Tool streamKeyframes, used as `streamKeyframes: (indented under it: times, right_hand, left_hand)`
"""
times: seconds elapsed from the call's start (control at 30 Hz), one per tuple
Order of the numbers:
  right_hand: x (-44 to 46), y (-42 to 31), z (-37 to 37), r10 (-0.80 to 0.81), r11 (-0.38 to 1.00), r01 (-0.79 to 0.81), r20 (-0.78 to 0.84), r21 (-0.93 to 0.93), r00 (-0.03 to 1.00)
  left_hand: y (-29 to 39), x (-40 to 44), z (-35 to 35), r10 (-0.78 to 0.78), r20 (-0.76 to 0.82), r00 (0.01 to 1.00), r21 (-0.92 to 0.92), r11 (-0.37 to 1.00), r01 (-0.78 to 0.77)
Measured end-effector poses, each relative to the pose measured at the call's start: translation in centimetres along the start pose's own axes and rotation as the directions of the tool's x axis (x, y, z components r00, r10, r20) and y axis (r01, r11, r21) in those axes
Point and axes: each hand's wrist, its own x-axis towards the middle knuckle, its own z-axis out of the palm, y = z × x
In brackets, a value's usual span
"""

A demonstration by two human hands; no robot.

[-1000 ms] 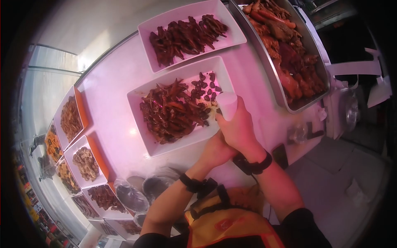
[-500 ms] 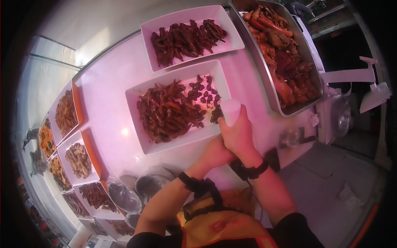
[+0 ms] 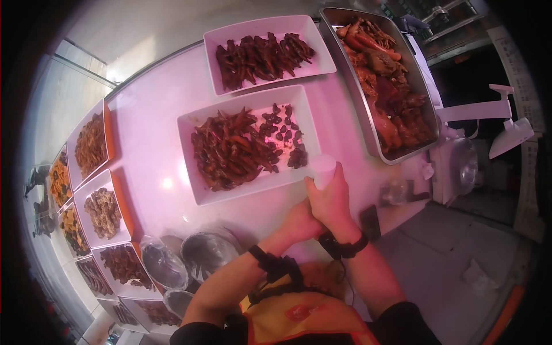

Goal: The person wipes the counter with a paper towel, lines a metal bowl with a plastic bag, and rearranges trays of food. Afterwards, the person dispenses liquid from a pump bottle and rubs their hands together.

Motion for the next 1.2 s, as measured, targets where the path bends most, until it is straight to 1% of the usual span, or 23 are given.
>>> streamKeyframes:
  times: [0.07,0.1,0.17,0.2,0.27,0.3,0.37,0.4,0.47,0.6,0.67,0.7,0.77,0.8,0.87,0.9,1.0,1.07,1.1,1.17,1.2]
  right_hand:
    - [-0.4,-0.2,-0.3,0.040,0.999,-0.040,0.019,-0.005,0.999]
    - [-0.6,0.0,-0.3,0.035,0.999,-0.035,0.017,-0.008,0.999]
    - [-0.7,0.7,0.0,-0.054,0.997,0.056,-0.042,0.049,0.998]
    - [-0.9,0.8,0.1,-0.057,0.997,0.059,-0.044,0.048,0.997]
    - [-1.1,0.8,0.2,-0.182,0.981,0.186,-0.079,0.058,0.980]
    - [-1.3,0.5,0.3,-0.183,0.980,0.188,-0.080,0.057,0.980]
    - [-1.7,0.0,0.5,-0.021,0.999,0.025,-0.081,0.039,0.996]
    - [-1.9,0.0,0.5,-0.023,0.999,0.026,-0.082,0.038,0.996]
    - [-2.2,0.0,0.3,0.027,0.999,-0.029,-0.066,-0.025,0.997]
    - [-3.1,0.8,0.4,0.036,0.999,-0.037,-0.075,-0.012,0.997]
    - [-3.4,1.2,0.6,-0.079,0.996,0.083,-0.114,0.033,0.990]
    - [-3.6,1.1,0.5,-0.076,0.996,0.080,-0.116,0.029,0.990]
    - [-3.5,0.8,0.5,0.032,0.999,-0.033,-0.054,-0.026,0.998]
    - [-3.4,0.7,0.5,0.033,0.999,-0.035,-0.055,-0.028,0.998]
    - [-3.3,0.6,0.6,0.121,0.984,-0.123,-0.021,-0.129,0.992]
    - [-3.3,0.5,0.6,0.121,0.984,-0.123,-0.021,-0.131,0.992]
    - [-3.3,0.5,0.6,0.102,0.980,-0.106,-0.030,-0.169,0.994]
    - [-3.5,0.9,0.7,-0.019,0.995,0.012,-0.068,-0.104,0.997]
    - [-3.5,1.2,0.8,-0.020,0.994,0.013,-0.068,-0.107,0.997]
    - [-3.5,1.6,1.0,-0.090,0.993,0.083,-0.077,-0.085,0.993]
    - [-3.5,1.5,1.0,-0.091,0.992,0.084,-0.077,-0.090,0.993]
  left_hand:
    - [0.3,-0.5,0.1,0.021,0.012,1.000,0.012,1.000,-0.021]
    - [0.5,-0.5,0.1,0.026,0.010,1.000,0.009,1.000,-0.026]
    - [0.7,-0.7,-0.1,-0.015,0.068,0.998,0.038,0.999,0.012]
    - [0.7,-0.9,-0.1,-0.011,0.067,0.998,0.037,0.999,0.009]
    - [0.1,-1.1,0.1,0.021,0.047,0.999,0.048,0.999,-0.023]
    - [-0.7,-1.0,0.3,0.023,0.047,0.999,0.049,0.999,-0.025]
    - [-1.8,-0.8,0.4,0.096,-0.001,0.995,0.022,0.995,-0.096]
    - [-1.7,-0.9,0.4,0.098,-0.002,0.995,0.022,0.995,-0.098]
    - [-1.1,-1.2,0.1,-0.029,0.131,0.991,0.016,1.000,0.027]
    - [-1.4,-2.2,0.3,0.022,0.147,0.989,0.015,1.000,-0.025]
    - [-2.4,-2.0,0.7,0.050,0.162,0.985,0.022,0.998,-0.054]
    - [-2.9,-2.0,0.9,0.051,0.167,0.985,0.019,0.998,-0.054]
    - [-3.1,-2.0,1.2,0.149,0.100,0.984,0.067,0.986,-0.156]
    - [-2.9,-2.1,1.1,0.149,0.101,0.984,0.065,0.986,-0.156]
    - [-2.2,-2.3,0.7,0.016,0.181,0.983,0.010,1.000,-0.018]
    - [-2.3,-2.2,0.7,0.017,0.181,0.983,0.008,1.000,-0.019]
    - [-2.8,-2.0,0.8,0.002,0.193,0.981,0.036,0.999,-0.009]
    - [-3.2,-2.1,0.9,0.060,0.195,0.979,0.007,0.998,-0.062]
    - [-3.0,-2.2,0.7,0.061,0.194,0.979,0.004,0.998,-0.063]
    - [-2.5,-2.5,0.5,-0.013,0.256,0.966,-0.062,0.998,0.029]
    - [-2.5,-2.5,0.5,-0.009,0.257,0.966,-0.067,0.997,0.027]
